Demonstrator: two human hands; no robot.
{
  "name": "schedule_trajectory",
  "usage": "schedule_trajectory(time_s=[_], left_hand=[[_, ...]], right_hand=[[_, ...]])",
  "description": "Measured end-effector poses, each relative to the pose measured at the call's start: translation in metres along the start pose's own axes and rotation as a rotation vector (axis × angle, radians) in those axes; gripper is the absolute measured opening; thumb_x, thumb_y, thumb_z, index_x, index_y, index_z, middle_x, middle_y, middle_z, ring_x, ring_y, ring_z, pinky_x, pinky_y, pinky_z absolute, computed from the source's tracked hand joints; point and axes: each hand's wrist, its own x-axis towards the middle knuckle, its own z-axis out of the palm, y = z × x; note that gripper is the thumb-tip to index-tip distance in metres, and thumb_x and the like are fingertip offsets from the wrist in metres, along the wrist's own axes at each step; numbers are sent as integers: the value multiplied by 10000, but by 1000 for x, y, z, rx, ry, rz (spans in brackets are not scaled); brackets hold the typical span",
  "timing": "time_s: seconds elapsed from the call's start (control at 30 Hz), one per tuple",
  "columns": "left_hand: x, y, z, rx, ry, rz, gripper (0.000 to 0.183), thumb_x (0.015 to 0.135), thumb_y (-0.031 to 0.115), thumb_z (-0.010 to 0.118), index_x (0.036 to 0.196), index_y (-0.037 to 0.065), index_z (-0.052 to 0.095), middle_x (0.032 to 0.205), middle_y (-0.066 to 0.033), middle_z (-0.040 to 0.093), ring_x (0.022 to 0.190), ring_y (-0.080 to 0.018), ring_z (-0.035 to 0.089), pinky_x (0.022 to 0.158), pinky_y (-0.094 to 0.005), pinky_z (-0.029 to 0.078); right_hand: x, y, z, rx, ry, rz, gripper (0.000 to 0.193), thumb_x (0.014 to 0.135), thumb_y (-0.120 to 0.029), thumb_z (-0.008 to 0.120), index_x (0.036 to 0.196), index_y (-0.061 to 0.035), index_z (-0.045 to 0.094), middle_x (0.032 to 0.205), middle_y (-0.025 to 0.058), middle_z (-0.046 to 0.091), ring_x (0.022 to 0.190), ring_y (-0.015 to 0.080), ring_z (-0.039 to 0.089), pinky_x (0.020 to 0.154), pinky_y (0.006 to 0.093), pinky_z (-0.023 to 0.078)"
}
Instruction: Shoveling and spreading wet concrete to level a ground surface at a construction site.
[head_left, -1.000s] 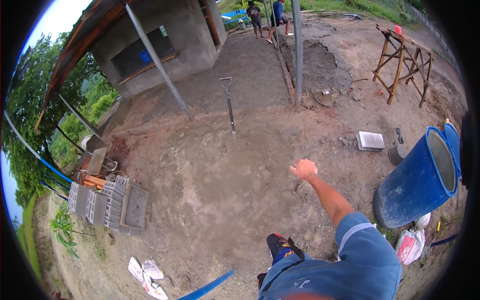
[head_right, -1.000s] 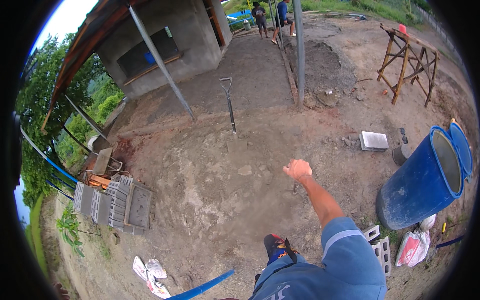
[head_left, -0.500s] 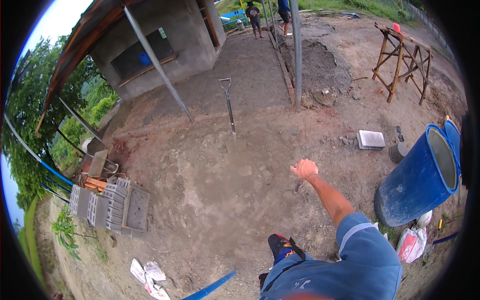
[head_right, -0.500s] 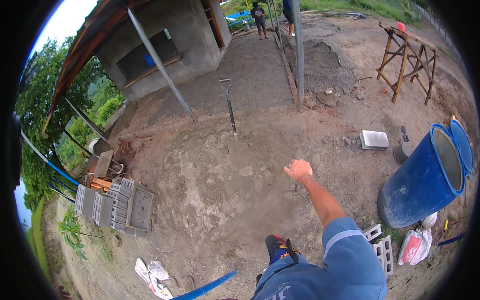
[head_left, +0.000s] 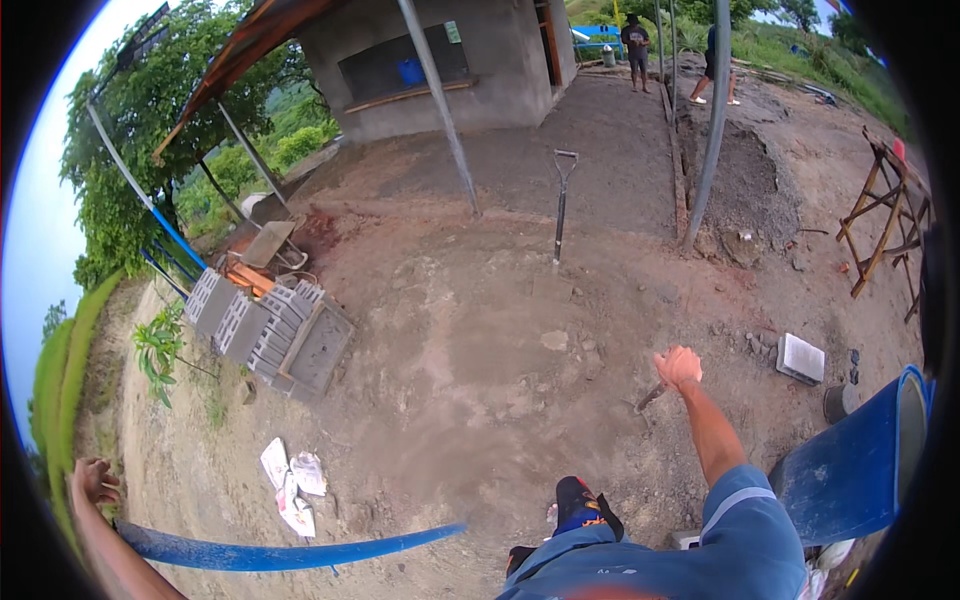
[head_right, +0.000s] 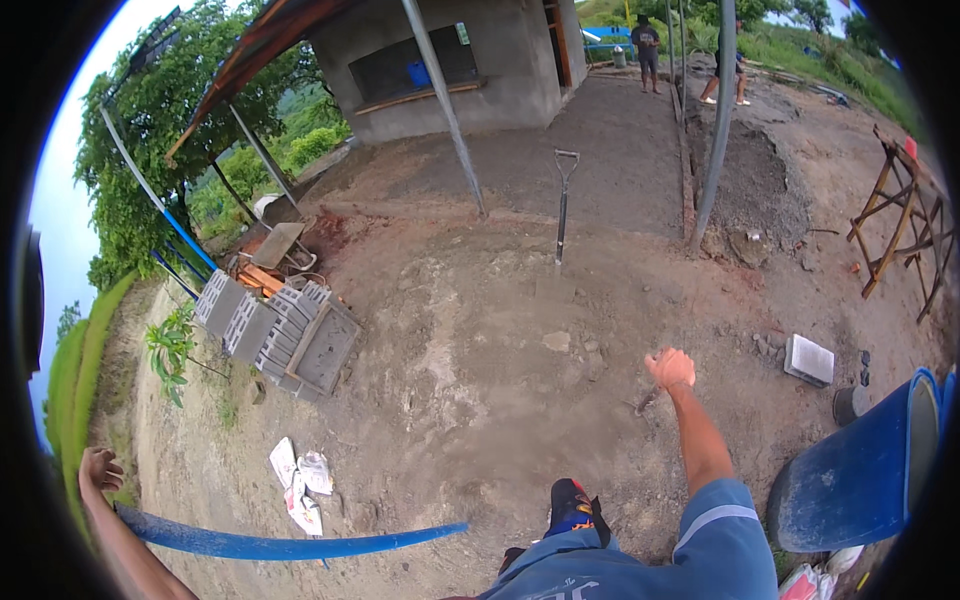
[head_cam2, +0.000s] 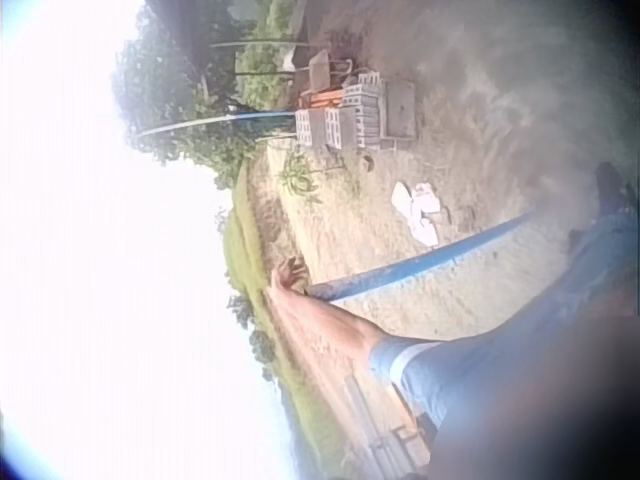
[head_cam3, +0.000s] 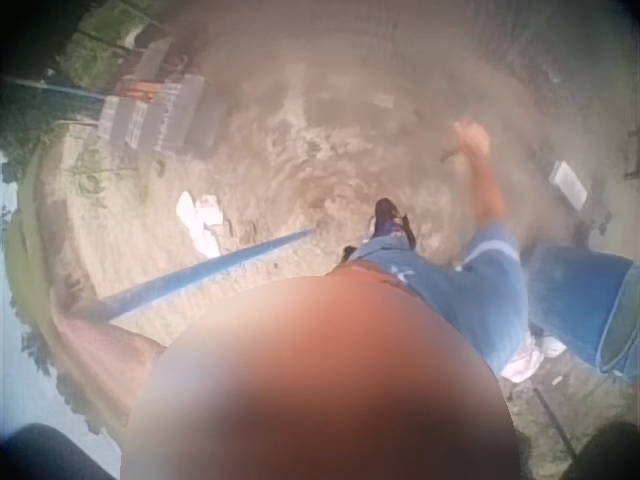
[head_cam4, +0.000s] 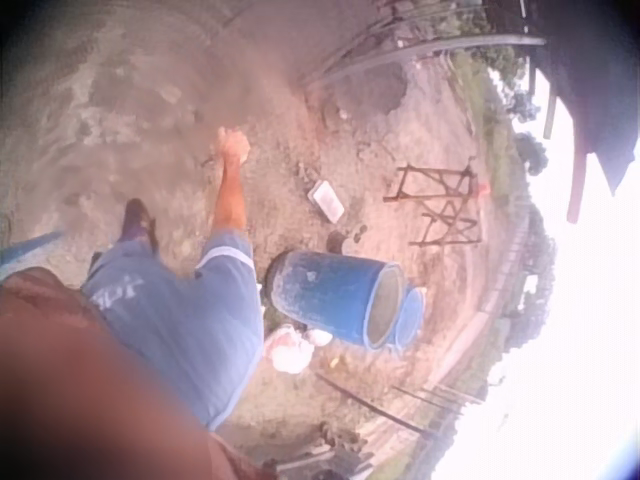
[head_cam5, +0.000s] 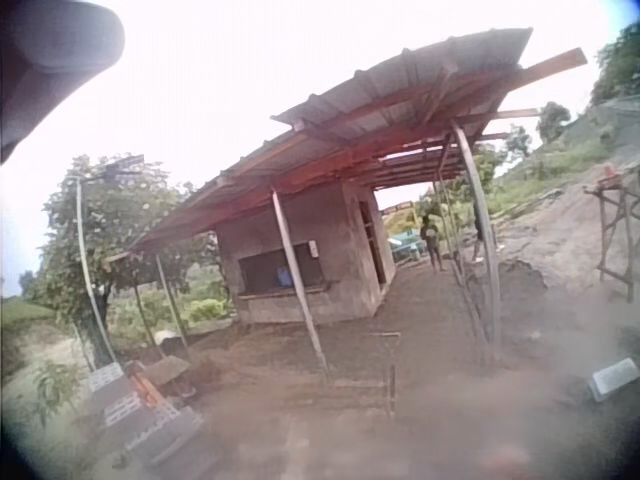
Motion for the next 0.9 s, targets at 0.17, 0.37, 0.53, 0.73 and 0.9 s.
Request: schedule_trajectory(time_s=[0.17, 0.37, 0.53, 0.73, 0.9], left_hand=[[-28, 11, 3, 5, 13, -32, 300, 831, 169, 462, 1068, -13, 488, 701, -161, 608, 457, -249, 575, 412, -368, 467], [-75, 55, 18, 150, 25, -90, 352, 860, 191, 485, 1149, -7, 504, 807, -141, 646, 495, -225, 601, 460, -358, 511], [-94, 68, 20, 114, 58, -102, 351, 875, 205, 487, 1156, -5, 508, 789, -120, 638, 510, -205, 602, 468, -349, 507], [-80, 74, 25, 198, 54, -43, 360, 863, 213, 490, 1156, 6, 512, 831, -128, 649, 527, -198, 613, 477, -339, 521], [-15, -11, -18, -1, -22, -48, 282, 842, 173, 430, 1061, -4, 451, 680, -167, 580, 428, -254, 554, 364, -373, 432]], right_hand=[[0, -8, -1, 27, 36, 29, 401, 732, -388, 550, 965, -80, 658, 895, 152, 663, 876, 323, 629, 797, 396, 489], [-7, -11, -3, 16, 92, -62, 467, 723, -420, 533, 924, -13, 643, 898, 217, 641, 866, 365, 622, 779, 436, 489], [-2, -4, 8, 8, 82, -85, 515, 733, -461, 537, 958, -7, 629, 895, 225, 638, 871, 376, 617, 772, 445, 487], [2, 11, 9, -80, 124, -64, 519, 756, -464, 513, 953, 6, 614, 886, 217, 638, 878, 356, 619, 780, 436, 483], [1, -15, 8, 93, 17, -20, 423, 733, -417, 538, 818, -17, 646, 710, 167, 652, 767, 357, 640, 735, 421, 508]])
